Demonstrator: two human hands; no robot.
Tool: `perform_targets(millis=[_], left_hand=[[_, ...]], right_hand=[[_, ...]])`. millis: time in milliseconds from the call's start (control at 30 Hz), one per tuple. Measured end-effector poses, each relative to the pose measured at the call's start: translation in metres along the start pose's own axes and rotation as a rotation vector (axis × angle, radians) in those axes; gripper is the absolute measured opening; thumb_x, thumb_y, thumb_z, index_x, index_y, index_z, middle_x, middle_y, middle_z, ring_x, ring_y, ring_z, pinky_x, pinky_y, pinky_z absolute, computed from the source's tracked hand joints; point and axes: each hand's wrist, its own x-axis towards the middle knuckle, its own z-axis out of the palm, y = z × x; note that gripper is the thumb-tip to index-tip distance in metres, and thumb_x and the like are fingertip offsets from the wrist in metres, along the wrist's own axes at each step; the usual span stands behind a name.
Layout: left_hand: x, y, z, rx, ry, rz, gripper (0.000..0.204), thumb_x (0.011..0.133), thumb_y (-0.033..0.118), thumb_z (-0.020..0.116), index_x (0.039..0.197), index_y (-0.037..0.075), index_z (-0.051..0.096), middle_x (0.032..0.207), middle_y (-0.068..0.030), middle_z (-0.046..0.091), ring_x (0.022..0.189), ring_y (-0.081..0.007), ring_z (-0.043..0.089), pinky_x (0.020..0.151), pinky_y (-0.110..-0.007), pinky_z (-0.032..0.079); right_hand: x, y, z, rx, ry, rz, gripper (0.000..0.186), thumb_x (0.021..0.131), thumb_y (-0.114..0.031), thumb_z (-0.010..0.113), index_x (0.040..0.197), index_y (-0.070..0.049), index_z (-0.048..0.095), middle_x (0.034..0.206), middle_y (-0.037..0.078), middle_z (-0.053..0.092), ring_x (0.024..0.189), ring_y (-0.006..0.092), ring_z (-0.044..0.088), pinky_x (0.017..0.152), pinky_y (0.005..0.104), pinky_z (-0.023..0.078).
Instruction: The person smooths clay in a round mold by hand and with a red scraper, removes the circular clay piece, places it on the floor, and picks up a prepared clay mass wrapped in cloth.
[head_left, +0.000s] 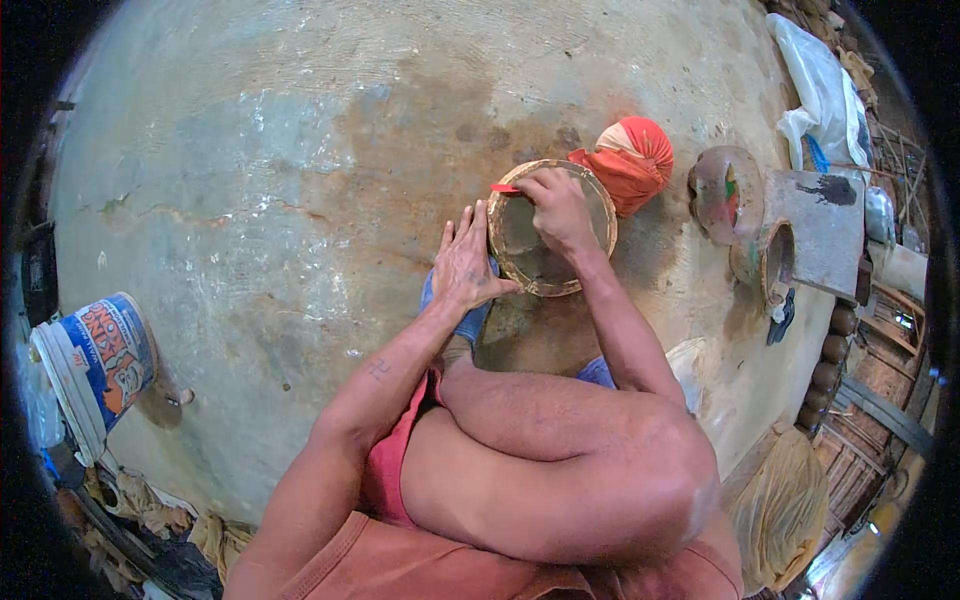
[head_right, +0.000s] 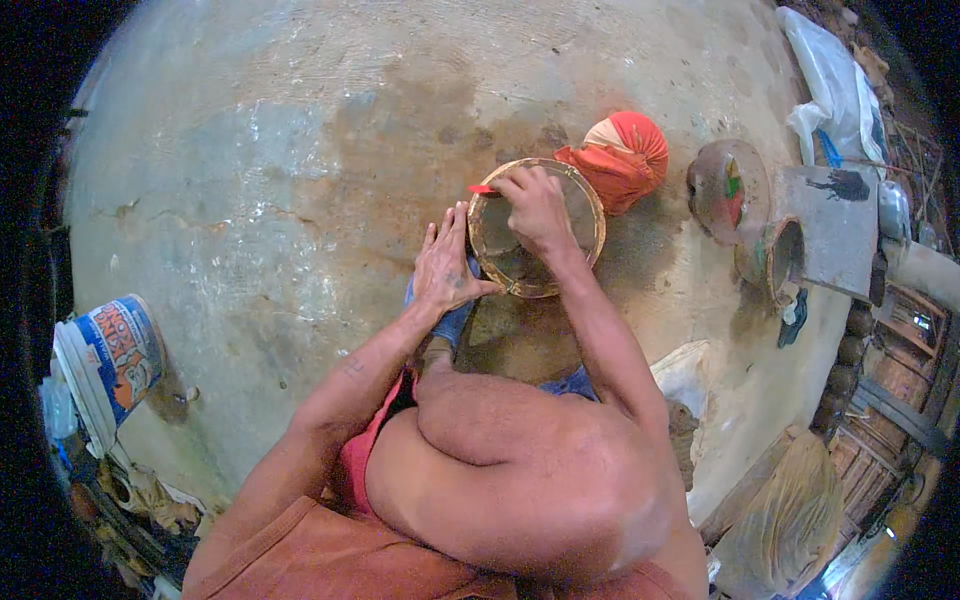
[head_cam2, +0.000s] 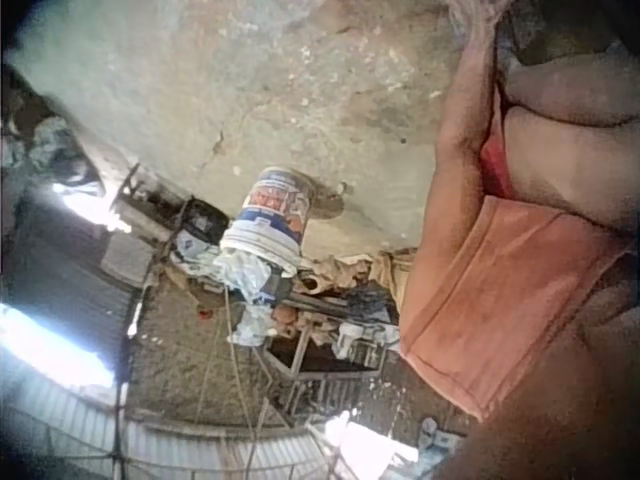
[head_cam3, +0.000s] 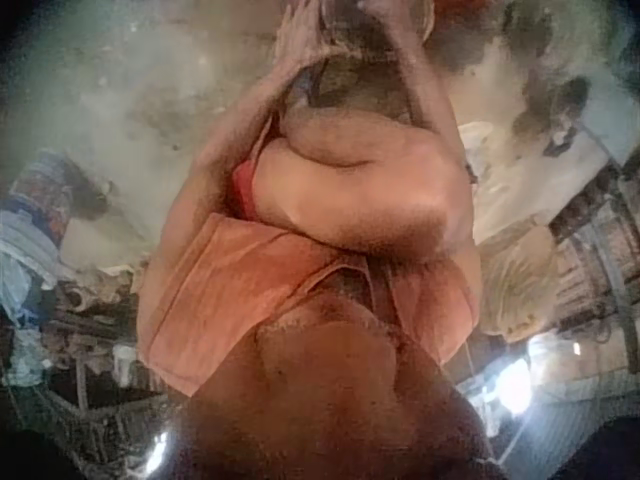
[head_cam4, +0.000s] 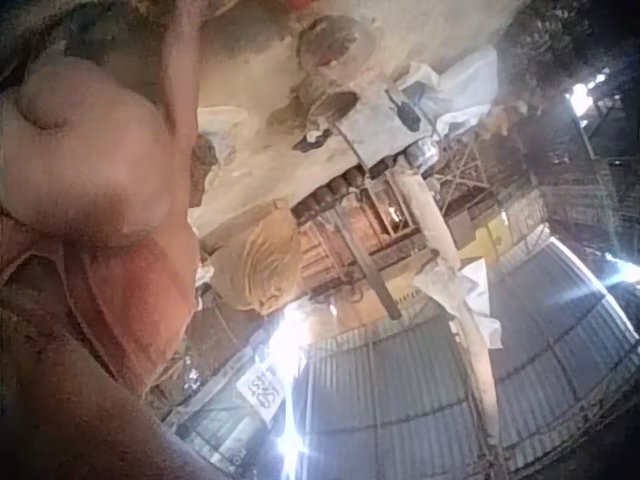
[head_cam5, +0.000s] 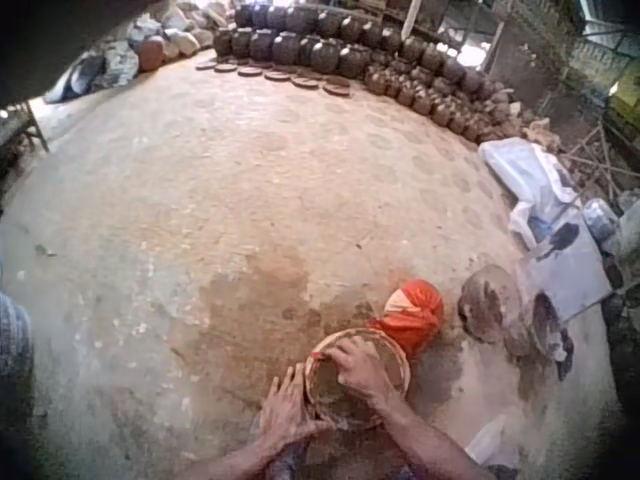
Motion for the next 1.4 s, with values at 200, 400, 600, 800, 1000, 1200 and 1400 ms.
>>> perform_targets(millis=[200,400,600,800,1000,1200,1400], left_hand=[[-0.004,0.003,0.001,0.050,0.014,-0.036,0.151,0.050,0.057,0.098,0.163,-0.004,0.018,0.166,-0.0222,0.035,0.158,-0.0367,0.028,0.129,-0.054,0.022],[-0.003,-0.007,0.007,0.029,0.032,-0.032,0.158,0.046,0.064,0.097,0.163,-0.006,0.017,0.168,-0.0234,0.032,0.158,-0.0362,0.026,0.129,-0.053,0.020],[-0.002,-0.002,0.006,0.007,0.044,-0.029,0.154,0.049,0.059,0.098,0.164,-0.003,0.016,0.167,-0.0226,0.034,0.157,-0.0387,0.028,0.128,-0.056,0.021],[-0.004,-0.004,0.002,0.056,0.034,0.013,0.159,0.046,0.071,0.091,0.165,-0.002,0.016,0.169,-0.0202,0.032,0.158,-0.0394,0.026,0.128,-0.057,0.022],[0.001,0.003,0.009,0.130,0.041,0.118,0.147,0.047,0.073,0.089,0.168,0.022,0.024,0.174,-0.0128,0.022,0.158,-0.0436,0.024,0.125,-0.066,0.023],[-0.002,-0.003,0.007,0.152,0.036,0.157,0.131,0.051,0.075,0.085,0.165,0.033,0.035,0.176,-0.0096,0.016,0.158,-0.0437,0.024,0.124,-0.068,0.023],[-0.004,-0.004,0.005,0.160,0.027,0.127,0.128,0.052,0.071,0.087,0.164,0.033,0.038,0.177,-0.0090,0.015,0.158,-0.0436,0.025,0.123,-0.068,0.024]], right_hand=[[-0.028,-0.010,-0.001,0.023,-0.152,-0.058,0.041,0.074,-0.006,0.067,0.113,-0.016,0.073,0.115,0.000,0.069,0.111,0.0259,0.059,0.092,0.0434,0.044],[-0.052,-0.010,-0.009,0.015,-0.274,-0.187,0.040,0.072,-0.009,0.070,0.110,-0.019,0.072,0.115,-0.003,0.067,0.110,0.0242,0.058,0.091,0.0422,0.044],[-0.083,-0.001,-0.025,-0.025,-0.342,-0.227,0.032,0.072,-0.011,0.072,0.102,-0.022,0.070,0.106,-0.006,0.065,0.103,0.0222,0.057,0.086,0.0404,0.045],[-0.088,0.029,-0.041,0.043,-0.348,-0.153,0.039,0.072,-0.006,0.072,0.108,-0.020,0.074,0.108,-0.002,0.067,0.103,0.0259,0.061,0.085,0.0416,0.049],[-0.018,0.085,-0.049,-0.121,0.040,-0.043,0.038,0.075,-0.002,0.069,0.109,-0.016,0.076,0.106,0.004,0.072,0.103,0.0288,0.066,0.087,0.0433,0.054],[0.011,0.094,-0.036,-0.111,-0.087,-0.226,0.035,0.075,-0.004,0.068,0.108,-0.016,0.076,0.105,0.003,0.072,0.104,0.0276,0.067,0.088,0.0424,0.055],[-0.018,0.101,-0.050,-0.124,-0.204,-0.192,0.039,0.071,-0.004,0.069,0.109,-0.014,0.075,0.112,0.003,0.072,0.110,0.0273,0.065,0.093,0.0420,0.053]])
